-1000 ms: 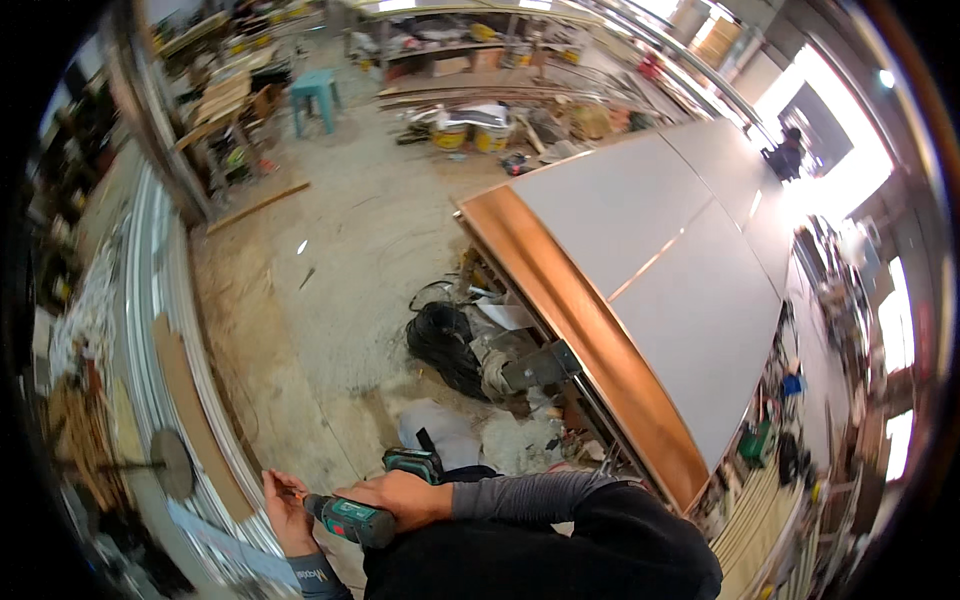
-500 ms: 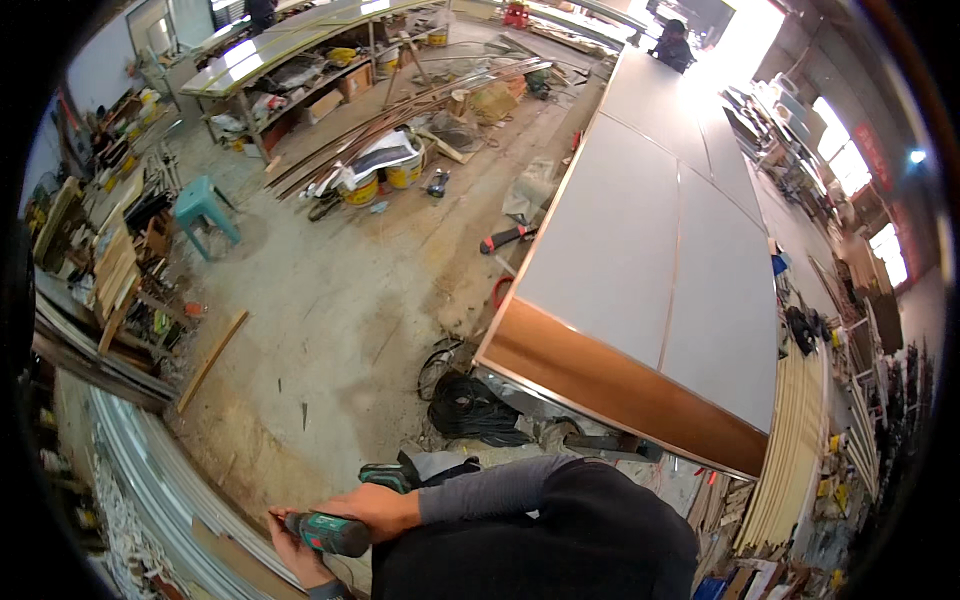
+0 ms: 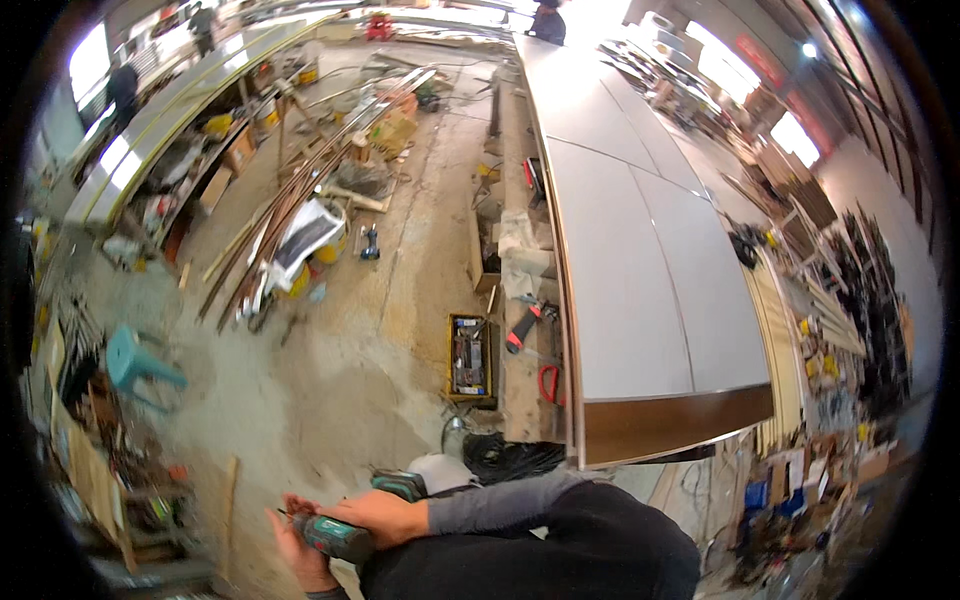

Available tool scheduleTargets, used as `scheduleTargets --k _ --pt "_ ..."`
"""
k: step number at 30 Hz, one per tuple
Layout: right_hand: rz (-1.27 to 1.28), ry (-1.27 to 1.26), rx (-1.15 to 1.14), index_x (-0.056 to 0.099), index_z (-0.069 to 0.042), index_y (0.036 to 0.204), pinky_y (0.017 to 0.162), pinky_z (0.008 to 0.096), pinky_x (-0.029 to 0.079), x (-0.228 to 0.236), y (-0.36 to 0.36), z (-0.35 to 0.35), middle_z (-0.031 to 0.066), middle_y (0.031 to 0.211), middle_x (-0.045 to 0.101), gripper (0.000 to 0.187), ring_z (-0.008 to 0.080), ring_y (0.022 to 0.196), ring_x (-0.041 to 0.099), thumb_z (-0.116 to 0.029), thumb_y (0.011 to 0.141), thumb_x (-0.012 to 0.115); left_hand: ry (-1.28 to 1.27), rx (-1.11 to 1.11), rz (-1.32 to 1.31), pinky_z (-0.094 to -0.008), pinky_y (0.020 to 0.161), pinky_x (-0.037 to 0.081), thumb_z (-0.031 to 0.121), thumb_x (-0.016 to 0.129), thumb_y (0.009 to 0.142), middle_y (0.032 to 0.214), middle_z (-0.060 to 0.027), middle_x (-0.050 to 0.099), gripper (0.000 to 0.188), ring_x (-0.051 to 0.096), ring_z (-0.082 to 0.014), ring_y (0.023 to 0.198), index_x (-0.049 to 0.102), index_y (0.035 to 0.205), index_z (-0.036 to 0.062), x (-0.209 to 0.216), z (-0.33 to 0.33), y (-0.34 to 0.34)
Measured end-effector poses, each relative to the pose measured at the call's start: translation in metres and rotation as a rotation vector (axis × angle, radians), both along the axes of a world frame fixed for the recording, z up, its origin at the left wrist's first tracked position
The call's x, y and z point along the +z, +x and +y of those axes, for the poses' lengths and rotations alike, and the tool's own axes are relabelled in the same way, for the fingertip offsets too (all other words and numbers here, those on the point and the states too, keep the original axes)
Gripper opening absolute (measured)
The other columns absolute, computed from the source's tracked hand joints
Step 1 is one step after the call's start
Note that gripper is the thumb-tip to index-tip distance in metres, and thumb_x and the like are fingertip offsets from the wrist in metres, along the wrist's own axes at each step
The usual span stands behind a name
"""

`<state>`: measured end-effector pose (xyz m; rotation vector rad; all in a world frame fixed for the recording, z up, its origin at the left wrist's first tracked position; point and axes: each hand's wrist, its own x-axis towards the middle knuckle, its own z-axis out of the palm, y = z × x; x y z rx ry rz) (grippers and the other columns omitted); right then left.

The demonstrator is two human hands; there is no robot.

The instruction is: The person positions a long metal trim along the edge of a large white panel and secures it using a cordless drill. They walk around the panel to access different sections, repeatedly drilling screws to attach the trim.

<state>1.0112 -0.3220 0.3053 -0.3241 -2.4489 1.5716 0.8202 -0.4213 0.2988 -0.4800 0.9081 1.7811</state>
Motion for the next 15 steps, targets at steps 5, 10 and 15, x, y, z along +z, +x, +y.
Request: scheduleTargets --k 5,10,15 --pt "-0.059 -0.120 -0.320 0.035 -0.012 0.158 0.087 0.0466 0.054 0.024 -0.034 0.109 0.0191 0.129 0.065 0.088 0.0410 0.111 0.066 -0.030 0.083 0.077 0.099 -0.194 -0.455 -0.0357 0.068 0.056 0.038 0.065 0.105 0.070 -0.0001 0.057 0.032 0.058 -0.0171 0.065 0.058 0.089 0.0099 -0.038 0.168 -0.073" --pt "0.130 -0.100 -0.684 0.041 -0.009 0.156 0.092 0.0411 0.055 -0.009 -0.033 0.225 0.0200 0.135 0.064 0.081 0.0392 0.117 0.066 -0.026 0.085 0.077 -0.003 -0.546 -0.128 -0.0336 0.062 0.053 0.040 0.061 0.107 0.064 0.0035 0.050 0.032 0.053 -0.0129 0.058 0.055 0.088 0.0154 -0.036 0.368 -0.052" --pt "0.050 0.058 -0.719 0.042 -0.009 0.155 0.079 0.0421 0.057 -0.001 -0.019 0.384 0.0170 0.121 0.068 0.080 0.0383 0.102 0.070 -0.029 0.085 0.076 0.048 -0.630 -0.228 -0.0323 0.059 0.049 0.043 0.060 0.107 0.061 0.0045 0.044 0.037 0.046 -0.0123 0.055 0.050 0.083 0.0161 -0.041 0.531 -0.046"
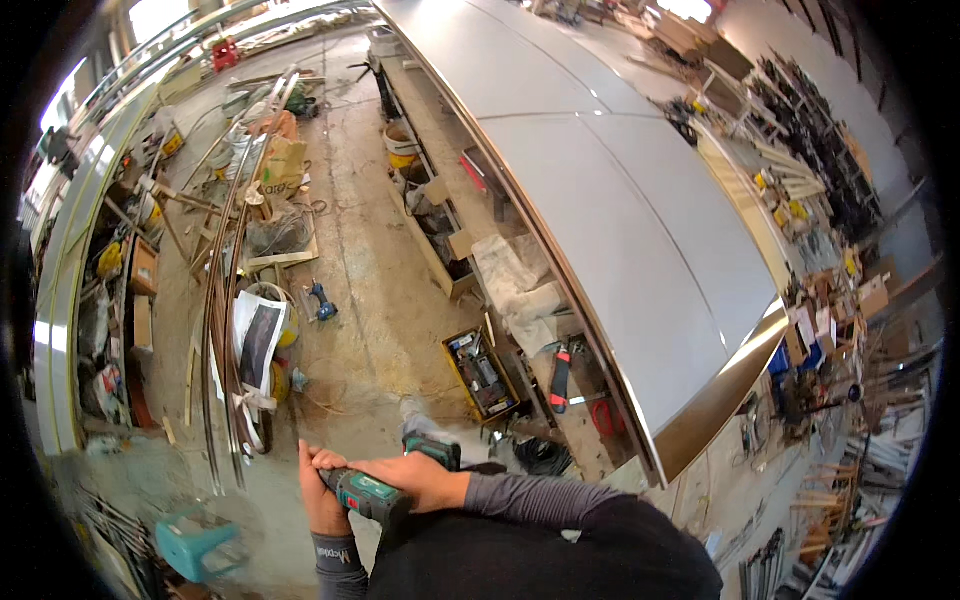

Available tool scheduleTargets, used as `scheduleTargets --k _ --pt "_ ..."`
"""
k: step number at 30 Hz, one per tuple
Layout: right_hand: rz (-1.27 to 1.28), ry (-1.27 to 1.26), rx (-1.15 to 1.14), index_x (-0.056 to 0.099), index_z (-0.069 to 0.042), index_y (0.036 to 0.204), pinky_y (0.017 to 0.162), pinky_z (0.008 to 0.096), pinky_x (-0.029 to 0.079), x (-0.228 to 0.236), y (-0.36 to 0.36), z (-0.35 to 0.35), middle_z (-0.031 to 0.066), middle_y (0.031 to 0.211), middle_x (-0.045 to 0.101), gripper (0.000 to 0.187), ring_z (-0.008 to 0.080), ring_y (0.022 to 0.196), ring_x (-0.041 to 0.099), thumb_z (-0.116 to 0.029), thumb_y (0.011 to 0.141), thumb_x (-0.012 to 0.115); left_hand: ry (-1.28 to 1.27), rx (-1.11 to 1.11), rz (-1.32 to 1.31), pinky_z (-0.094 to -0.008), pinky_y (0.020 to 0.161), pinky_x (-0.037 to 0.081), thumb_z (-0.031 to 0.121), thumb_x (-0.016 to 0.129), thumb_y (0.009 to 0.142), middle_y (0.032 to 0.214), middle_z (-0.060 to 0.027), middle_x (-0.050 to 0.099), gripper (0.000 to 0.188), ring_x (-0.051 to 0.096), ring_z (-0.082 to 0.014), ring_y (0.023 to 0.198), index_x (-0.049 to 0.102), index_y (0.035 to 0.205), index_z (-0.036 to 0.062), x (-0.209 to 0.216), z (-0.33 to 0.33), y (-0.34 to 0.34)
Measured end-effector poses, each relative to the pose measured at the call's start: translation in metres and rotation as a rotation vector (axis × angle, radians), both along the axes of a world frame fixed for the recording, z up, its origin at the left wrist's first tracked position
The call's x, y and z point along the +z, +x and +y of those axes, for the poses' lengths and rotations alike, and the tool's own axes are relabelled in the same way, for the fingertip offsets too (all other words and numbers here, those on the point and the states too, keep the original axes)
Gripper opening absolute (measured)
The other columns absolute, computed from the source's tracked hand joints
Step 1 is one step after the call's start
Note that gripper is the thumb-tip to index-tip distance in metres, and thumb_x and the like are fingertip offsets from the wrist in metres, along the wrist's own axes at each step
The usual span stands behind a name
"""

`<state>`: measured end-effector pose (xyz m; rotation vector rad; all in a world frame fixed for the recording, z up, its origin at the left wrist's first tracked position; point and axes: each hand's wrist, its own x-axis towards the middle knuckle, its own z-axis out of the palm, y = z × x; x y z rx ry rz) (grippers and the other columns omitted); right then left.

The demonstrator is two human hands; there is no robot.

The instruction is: The person positions a long metal trim along the edge of a large white panel and secures it using a cordless drill. They walk around the panel to access different sections, repeatedly drilling screws to attach the trim.

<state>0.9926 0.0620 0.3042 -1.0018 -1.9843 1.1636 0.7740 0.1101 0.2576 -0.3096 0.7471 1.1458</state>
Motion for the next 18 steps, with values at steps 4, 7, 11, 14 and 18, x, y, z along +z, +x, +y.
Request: scheduleTargets --k 4,7,11,14,18 --pt "-0.057 0.085 -0.054 0.045 -0.008 0.152 0.075 0.0433 0.056 0.002 0.012 0.100 0.0158 0.112 0.068 0.076 0.0375 0.096 0.069 -0.028 0.085 0.076 0.045 -0.113 -0.007 -0.0312 0.057 0.045 0.047 0.060 0.106 0.060 0.0057 0.040 0.041 0.044 -0.0119 0.055 0.047 0.082 0.0168 0.000 0.113 0.005" --pt "-0.004 0.037 -0.131 0.045 -0.008 0.153 0.074 0.0430 0.055 0.005 0.018 0.161 0.0155 0.110 0.069 0.077 0.0369 0.095 0.070 -0.026 0.084 0.075 -0.070 -0.150 0.083 -0.0317 0.058 0.046 0.049 0.060 0.105 0.060 0.0062 0.040 0.042 0.044 -0.0120 0.054 0.047 0.082 0.0171 0.014 0.188 0.032" --pt "-0.119 -0.020 -0.253 0.044 -0.011 0.155 0.079 0.0435 0.055 -0.004 0.034 0.229 0.0151 0.114 0.069 0.083 0.0381 0.099 0.069 -0.026 0.081 0.077 -0.118 -0.274 0.076 -0.0320 0.058 0.048 0.046 0.059 0.106 0.058 0.0053 0.040 0.040 0.045 -0.0118 0.054 0.051 0.083 0.0155 -0.008 0.279 0.060" --pt "-0.184 -0.064 -0.301 0.044 -0.011 0.154 0.082 0.0435 0.055 -0.005 0.059 0.294 0.0156 0.119 0.069 0.082 0.0381 0.103 0.069 -0.024 0.080 0.077 -0.084 -0.437 0.150 -0.0310 0.062 0.047 0.045 0.061 0.105 0.064 0.0047 0.041 0.038 0.044 -0.0121 0.059 0.047 0.085 0.0161 -0.033 0.358 0.090" --pt "-0.153 -0.087 -0.551 0.045 -0.007 0.153 0.082 0.0418 0.056 0.004 0.078 0.387 0.0171 0.121 0.068 0.074 0.0372 0.103 0.069 -0.022 0.086 0.073 -0.149 -0.575 -0.043 -0.0324 0.063 0.046 0.046 0.061 0.105 0.064 0.0041 0.040 0.040 0.044 -0.0135 0.061 0.048 0.084 0.0154 -0.035 0.486 0.146"
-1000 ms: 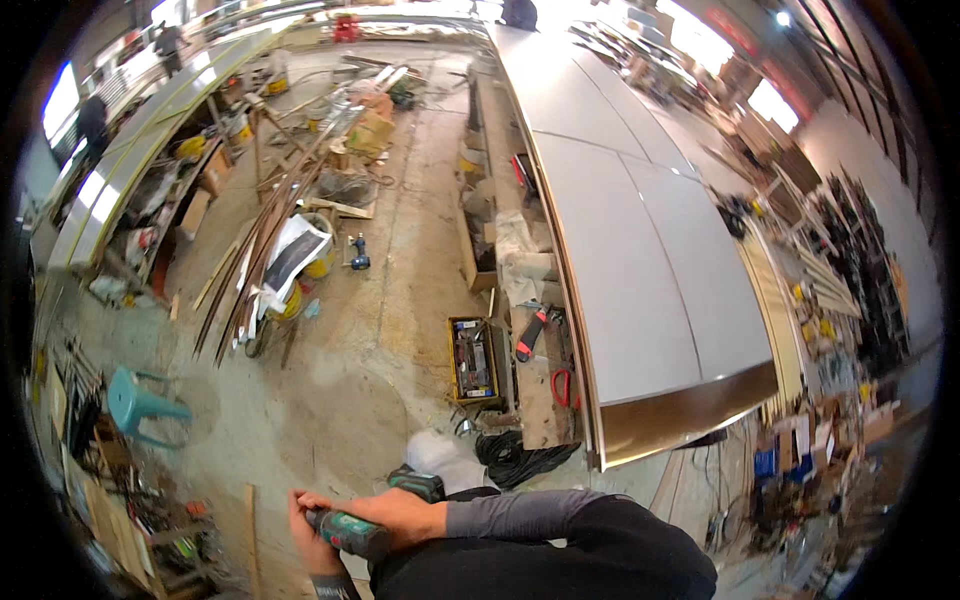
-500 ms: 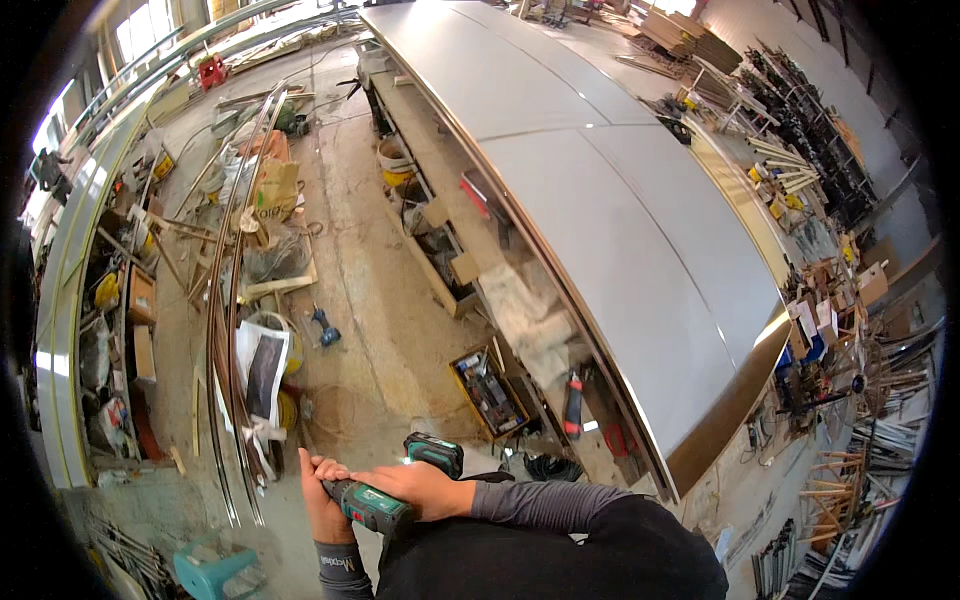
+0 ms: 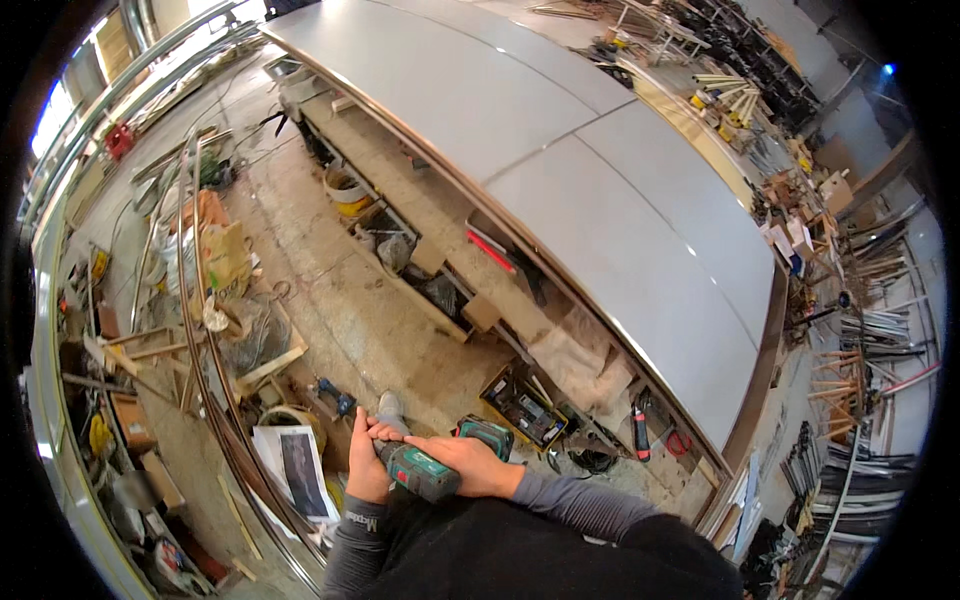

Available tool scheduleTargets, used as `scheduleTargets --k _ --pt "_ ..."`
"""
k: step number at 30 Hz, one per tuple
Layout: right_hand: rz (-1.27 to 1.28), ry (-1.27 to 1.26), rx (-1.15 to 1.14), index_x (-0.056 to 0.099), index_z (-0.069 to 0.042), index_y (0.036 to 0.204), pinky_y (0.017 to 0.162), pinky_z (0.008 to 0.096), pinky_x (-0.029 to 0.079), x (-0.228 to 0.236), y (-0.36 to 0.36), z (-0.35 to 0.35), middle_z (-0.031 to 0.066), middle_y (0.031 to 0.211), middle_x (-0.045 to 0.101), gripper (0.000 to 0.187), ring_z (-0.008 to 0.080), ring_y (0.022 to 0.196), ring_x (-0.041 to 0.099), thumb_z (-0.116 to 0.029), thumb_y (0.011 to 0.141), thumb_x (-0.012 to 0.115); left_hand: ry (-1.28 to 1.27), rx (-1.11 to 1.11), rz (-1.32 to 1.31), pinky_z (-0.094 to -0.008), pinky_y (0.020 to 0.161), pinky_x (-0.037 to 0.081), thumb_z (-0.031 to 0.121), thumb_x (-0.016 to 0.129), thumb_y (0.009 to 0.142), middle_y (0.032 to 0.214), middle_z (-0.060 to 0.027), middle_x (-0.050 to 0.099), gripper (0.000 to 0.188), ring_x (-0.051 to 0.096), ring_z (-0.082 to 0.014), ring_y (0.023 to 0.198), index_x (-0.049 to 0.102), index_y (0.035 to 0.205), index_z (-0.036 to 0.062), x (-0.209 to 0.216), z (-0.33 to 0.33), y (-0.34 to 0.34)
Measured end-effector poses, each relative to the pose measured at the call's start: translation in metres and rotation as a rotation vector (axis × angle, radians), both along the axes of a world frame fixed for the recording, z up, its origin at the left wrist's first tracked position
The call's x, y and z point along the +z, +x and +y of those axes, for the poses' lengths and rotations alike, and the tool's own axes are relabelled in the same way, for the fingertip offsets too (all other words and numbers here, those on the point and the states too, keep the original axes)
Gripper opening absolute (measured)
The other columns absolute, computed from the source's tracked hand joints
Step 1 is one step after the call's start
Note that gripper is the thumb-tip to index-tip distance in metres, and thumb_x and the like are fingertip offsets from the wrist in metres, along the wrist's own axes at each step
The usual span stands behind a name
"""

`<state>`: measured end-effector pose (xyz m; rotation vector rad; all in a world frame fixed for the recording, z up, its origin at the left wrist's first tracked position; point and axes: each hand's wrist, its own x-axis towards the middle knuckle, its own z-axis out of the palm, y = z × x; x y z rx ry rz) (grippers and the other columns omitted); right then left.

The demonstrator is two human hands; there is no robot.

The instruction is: The person positions a long metal trim along the edge of a large white panel and secures it using a cordless drill. They walk around the panel to access different sections, repeatedly drilling screws to attach the trim.

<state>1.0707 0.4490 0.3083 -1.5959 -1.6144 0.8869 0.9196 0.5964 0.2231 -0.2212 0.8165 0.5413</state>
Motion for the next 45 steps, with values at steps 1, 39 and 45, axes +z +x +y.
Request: scheduleTargets --k 1,39,45 --pt "-0.020 0.038 -0.077 0.046 -0.006 0.152 0.081 0.0414 0.056 0.003 -0.003 0.011 0.0171 0.120 0.068 0.072 0.0366 0.102 0.069 -0.022 0.086 0.073 0.002 -0.097 -0.024 -0.0327 0.063 0.046 0.047 0.061 0.105 0.064 0.0041 0.039 0.041 0.044 -0.0136 0.061 0.048 0.083 0.0154 0.009 0.022 0.012" --pt "1.481 -0.900 -2.097 0.028 0.006 0.160 0.086 0.0525 0.057 -0.292 -0.193 0.401 0.0273 0.132 0.061 0.074 0.0445 0.111 0.066 -0.011 0.095 0.060 2.599 -2.464 -0.110 -0.0469 0.100 0.046 0.036 0.052 0.109 0.143 -0.0204 0.051 0.049 0.053 -0.0389 0.126 0.051 0.144 0.0026 -0.255 0.255 0.432" --pt "1.353 -0.861 -2.180 0.033 0.003 0.158 0.083 0.0497 0.058 -0.292 -0.212 0.444 0.0236 0.123 0.062 0.075 0.0390 0.102 0.068 -0.012 0.091 0.064 2.975 -1.238 -0.670 -0.0548 0.097 0.048 0.026 0.054 0.107 0.128 -0.0237 0.059 0.044 0.057 -0.0412 0.120 0.055 0.139 -0.0044 -0.297 0.129 0.415"
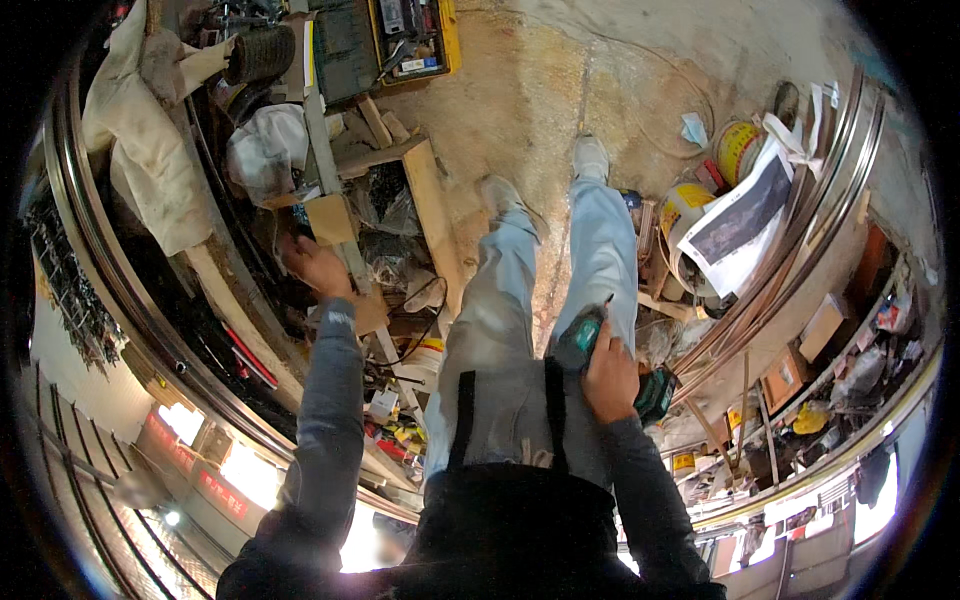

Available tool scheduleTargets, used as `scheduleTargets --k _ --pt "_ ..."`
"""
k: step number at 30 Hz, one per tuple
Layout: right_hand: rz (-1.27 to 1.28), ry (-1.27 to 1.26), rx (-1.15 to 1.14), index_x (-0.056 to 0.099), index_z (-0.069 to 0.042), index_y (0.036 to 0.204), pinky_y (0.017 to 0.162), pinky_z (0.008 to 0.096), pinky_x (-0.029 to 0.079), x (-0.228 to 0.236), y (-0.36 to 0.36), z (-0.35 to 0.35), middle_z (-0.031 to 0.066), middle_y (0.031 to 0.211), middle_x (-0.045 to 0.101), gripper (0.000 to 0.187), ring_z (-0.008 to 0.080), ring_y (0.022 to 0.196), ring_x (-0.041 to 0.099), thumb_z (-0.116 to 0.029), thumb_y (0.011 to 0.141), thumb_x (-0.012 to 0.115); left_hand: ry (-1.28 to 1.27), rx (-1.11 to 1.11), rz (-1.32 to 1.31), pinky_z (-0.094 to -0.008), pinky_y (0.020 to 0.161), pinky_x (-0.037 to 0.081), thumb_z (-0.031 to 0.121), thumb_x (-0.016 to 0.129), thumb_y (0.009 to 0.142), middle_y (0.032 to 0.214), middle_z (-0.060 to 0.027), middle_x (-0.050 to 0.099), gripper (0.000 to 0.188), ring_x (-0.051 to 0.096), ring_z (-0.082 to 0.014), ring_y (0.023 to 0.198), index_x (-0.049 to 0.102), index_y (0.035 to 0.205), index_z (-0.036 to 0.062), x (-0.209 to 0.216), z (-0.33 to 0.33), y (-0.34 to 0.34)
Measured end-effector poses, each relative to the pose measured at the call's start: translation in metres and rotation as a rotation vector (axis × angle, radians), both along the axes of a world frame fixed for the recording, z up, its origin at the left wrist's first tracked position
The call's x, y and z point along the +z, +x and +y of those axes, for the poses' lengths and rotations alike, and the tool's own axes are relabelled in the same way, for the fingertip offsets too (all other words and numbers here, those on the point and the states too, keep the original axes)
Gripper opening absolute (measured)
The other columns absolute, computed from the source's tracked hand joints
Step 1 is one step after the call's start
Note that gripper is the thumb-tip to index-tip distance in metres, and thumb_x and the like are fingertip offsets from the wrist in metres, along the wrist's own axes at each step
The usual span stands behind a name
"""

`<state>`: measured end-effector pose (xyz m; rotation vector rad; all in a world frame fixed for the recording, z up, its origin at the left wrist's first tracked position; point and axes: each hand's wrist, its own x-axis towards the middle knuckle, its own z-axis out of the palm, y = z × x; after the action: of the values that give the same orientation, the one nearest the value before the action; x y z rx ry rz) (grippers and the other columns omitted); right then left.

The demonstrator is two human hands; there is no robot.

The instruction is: The person positions a long metal trim along the edge of a large white panel and secures it using a cordless drill. They walk around the panel to access different sections, repeatedly drilling screws to attach the trim.

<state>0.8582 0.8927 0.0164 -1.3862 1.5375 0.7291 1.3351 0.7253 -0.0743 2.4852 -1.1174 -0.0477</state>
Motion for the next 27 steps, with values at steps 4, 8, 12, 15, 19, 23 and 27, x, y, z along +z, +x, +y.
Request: scheduleTargets --k 4,8,12,15,19,23,27 --pt "0.054 -0.038 0.165 0.038 0.003 0.155 0.081 0.0441 0.058 -0.009 -0.002 0.013 0.0201 0.121 0.063 0.068 0.0328 0.099 0.070 -0.014 0.094 0.063 0.265 0.146 0.045 -0.0532 0.094 0.049 0.025 0.052 0.108 0.120 -0.0222 0.061 0.038 0.058 -0.0398 0.113 0.059 0.132 -0.0038 -0.055 -0.030 0.081" --pt "0.108 0.048 0.202 0.039 0.003 0.153 0.077 0.0426 0.058 -0.009 0.006 -0.003 0.0174 0.122 0.064 0.064 0.0301 0.099 0.070 -0.014 0.096 0.062 0.487 0.014 0.042 -0.0513 0.092 0.049 0.024 0.052 0.108 0.118 -0.0209 0.061 0.035 0.058 -0.0380 0.110 0.059 0.129 -0.0034 -0.108 -0.033 0.115" --pt "0.237 -0.356 0.378 0.062 -0.003 0.123 0.061 0.0410 0.056 -0.049 0.007 0.039 0.0136 0.091 0.068 0.030 0.0268 0.074 0.068 -0.019 0.099 0.057 0.537 -0.116 0.057 -0.0493 0.089 0.049 0.024 0.052 0.108 0.116 -0.0197 0.061 0.033 0.058 -0.0361 0.108 0.059 0.127 -0.0029 -0.146 -0.038 0.109" --pt "0.189 -0.115 0.296 0.058 -0.003 0.134 0.067 0.0473 0.057 -0.018 0.008 0.030 0.0186 0.100 0.071 0.045 0.0317 0.083 0.072 -0.020 0.092 0.063 0.560 -0.124 0.085 -0.0479 0.088 0.049 0.023 0.052 0.108 0.114 -0.0187 0.061 0.032 0.058 -0.0347 0.106 0.059 0.125 -0.0025 -0.188 -0.053 0.073" --pt "0.221 0.026 1.507 0.029 -0.006 0.164 0.109 0.0601 0.044 -0.110 -0.044 0.101 0.0228 0.166 0.032 0.060 0.0422 0.145 0.041 -0.031 0.110 0.039 0.527 0.025 0.123 -0.0460 0.086 0.049 0.023 0.052 0.108 0.112 -0.0175 0.061 0.030 0.057 -0.0329 0.103 0.060 0.123 -0.0021 -0.174 -0.044 0.027" --pt "0.101 -0.034 0.235 0.031 -0.006 0.163 0.107 0.0595 0.045 -0.074 -0.028 0.017 0.0227 0.162 0.034 0.060 0.0419 0.142 0.043 -0.031 0.109 0.041 0.460 0.007 0.086 -0.0441 0.084 0.049 0.022 0.052 0.108 0.109 -0.0162 0.061 0.028 0.057 -0.0310 0.101 0.060 0.121 -0.0016 -0.162 -0.057 0.021" --pt "0.084 -0.056 0.074 0.033 -0.006 0.161 0.106 0.0589 0.046 -0.055 -0.031 -0.007 0.0226 0.159 0.037 0.060 0.0417 0.139 0.045 -0.030 0.107 0.043 0.422 0.008 0.091 -0.0422 0.081 0.049 0.022 0.052 0.108 0.107 -0.0150 0.061 0.026 0.057 -0.0292 0.098 0.060 0.118 -0.0012 -0.145 -0.045 0.018"
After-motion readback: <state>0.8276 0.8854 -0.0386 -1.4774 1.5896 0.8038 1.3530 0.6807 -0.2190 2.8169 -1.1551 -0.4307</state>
